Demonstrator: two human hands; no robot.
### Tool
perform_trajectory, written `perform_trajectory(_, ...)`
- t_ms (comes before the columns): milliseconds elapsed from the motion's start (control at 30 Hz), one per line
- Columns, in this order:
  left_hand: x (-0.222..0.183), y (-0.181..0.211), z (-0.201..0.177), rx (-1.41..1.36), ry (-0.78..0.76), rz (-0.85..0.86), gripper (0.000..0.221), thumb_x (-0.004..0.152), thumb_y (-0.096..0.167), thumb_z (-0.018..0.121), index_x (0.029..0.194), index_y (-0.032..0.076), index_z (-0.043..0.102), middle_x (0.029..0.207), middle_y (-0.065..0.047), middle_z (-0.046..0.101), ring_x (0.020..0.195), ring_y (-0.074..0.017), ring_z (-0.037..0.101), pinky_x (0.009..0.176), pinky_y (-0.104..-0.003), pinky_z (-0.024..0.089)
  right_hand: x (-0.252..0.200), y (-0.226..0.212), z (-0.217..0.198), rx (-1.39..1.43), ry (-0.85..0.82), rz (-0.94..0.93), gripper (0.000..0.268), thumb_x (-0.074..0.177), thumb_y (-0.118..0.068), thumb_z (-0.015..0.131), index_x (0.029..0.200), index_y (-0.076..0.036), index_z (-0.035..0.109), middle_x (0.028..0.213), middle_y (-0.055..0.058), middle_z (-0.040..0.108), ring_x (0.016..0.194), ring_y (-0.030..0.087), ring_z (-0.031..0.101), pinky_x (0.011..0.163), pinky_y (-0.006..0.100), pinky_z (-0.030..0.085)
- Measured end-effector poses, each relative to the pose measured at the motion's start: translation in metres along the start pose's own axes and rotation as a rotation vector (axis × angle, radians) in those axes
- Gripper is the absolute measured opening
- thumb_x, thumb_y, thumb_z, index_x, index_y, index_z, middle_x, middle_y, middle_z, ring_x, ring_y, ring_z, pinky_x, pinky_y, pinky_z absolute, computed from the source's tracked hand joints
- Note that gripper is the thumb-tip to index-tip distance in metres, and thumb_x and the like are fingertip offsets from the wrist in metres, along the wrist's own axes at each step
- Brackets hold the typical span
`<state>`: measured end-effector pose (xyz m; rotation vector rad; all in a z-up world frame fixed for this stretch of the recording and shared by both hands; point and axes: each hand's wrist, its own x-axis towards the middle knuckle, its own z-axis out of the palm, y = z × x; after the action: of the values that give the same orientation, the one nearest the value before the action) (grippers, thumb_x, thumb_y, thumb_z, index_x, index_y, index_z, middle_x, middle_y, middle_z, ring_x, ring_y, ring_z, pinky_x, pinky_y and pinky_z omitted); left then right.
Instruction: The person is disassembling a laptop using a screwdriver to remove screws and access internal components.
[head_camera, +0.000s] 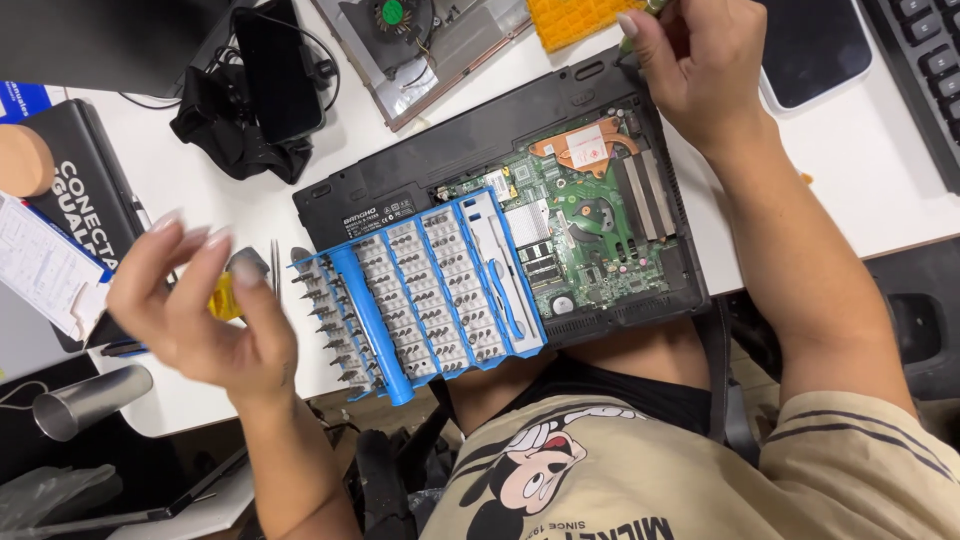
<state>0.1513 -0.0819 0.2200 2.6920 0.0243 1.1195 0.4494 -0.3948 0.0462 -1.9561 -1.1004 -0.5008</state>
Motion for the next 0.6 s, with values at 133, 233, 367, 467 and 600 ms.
perform_trajectory(133, 0.031, 0.021, 0.021, -0.148, -0.115, 0.114, 0.016, 0.11, -0.003, 0.057, 0.118, -0.006, 0.07, 0.121, -0.03, 0.059, 0.111, -0.0441, 0.066, 0.096, -0.05, 0.057, 0.004, -0.003, -0.003, 0.067, -0.003, 0.014, 0.024, 0.124, -0.013, 0.077, 0.12, 0.009, 0.068, 0.076, 0.01, 0.056, 0.066, 0.023, 0.052, 0.063, 0.038, 0.037)
perform_trajectory(233, 0.053, 0.036, 0.041, -0.205, -0.2, 0.216, 0.018, 0.108, -0.001, 0.061, 0.122, 0.001, 0.073, 0.126, -0.024, 0.066, 0.108, -0.0393, 0.068, 0.093, -0.05, 0.05, 0.006, 0.001, -0.008, 0.114, 0.041, -0.021, 0.02, 0.116, -0.001, 0.092, 0.116, 0.009, 0.075, 0.081, 0.012, 0.065, 0.081, 0.029, 0.062, 0.082, 0.043, 0.043)
perform_trajectory(367, 0.088, 0.054, 0.073, -0.228, -0.293, 0.308, 0.02, 0.111, 0.006, 0.059, 0.125, 0.006, 0.073, 0.125, -0.018, 0.071, 0.098, -0.0344, 0.067, 0.087, -0.047, 0.046, 0.007, 0.001, -0.011, 0.224, 0.06, 0.01, 0.036, 0.116, -0.004, 0.094, 0.095, 0.011, 0.069, 0.095, 0.019, 0.071, 0.09, 0.033, 0.066, 0.084, 0.043, 0.047)
perform_trajectory(467, 0.105, 0.065, 0.1, -0.252, -0.31, 0.362, 0.015, 0.114, 0.008, 0.06, 0.127, 0.006, 0.068, 0.124, -0.015, 0.072, 0.103, -0.0358, 0.071, 0.088, -0.046, 0.046, 0.009, -0.005, -0.015, 0.239, 0.066, 0.008, 0.034, 0.115, -0.006, 0.093, 0.097, 0.014, 0.073, 0.095, 0.021, 0.073, 0.09, 0.033, 0.067, 0.081, 0.042, 0.048)
perform_trajectory(600, 0.119, 0.074, 0.136, -0.321, -0.416, 0.353, 0.022, 0.117, 0.011, 0.063, 0.139, 0.01, 0.06, 0.134, -0.011, 0.066, 0.115, -0.0358, 0.067, 0.095, -0.046, 0.047, 0.013, -0.018, -0.019, 0.281, -0.006, 0.028, 0.016, 0.118, 0.001, 0.081, 0.111, 0.011, 0.071, 0.102, 0.019, 0.072, 0.092, 0.033, 0.07, 0.086, 0.042, 0.053)
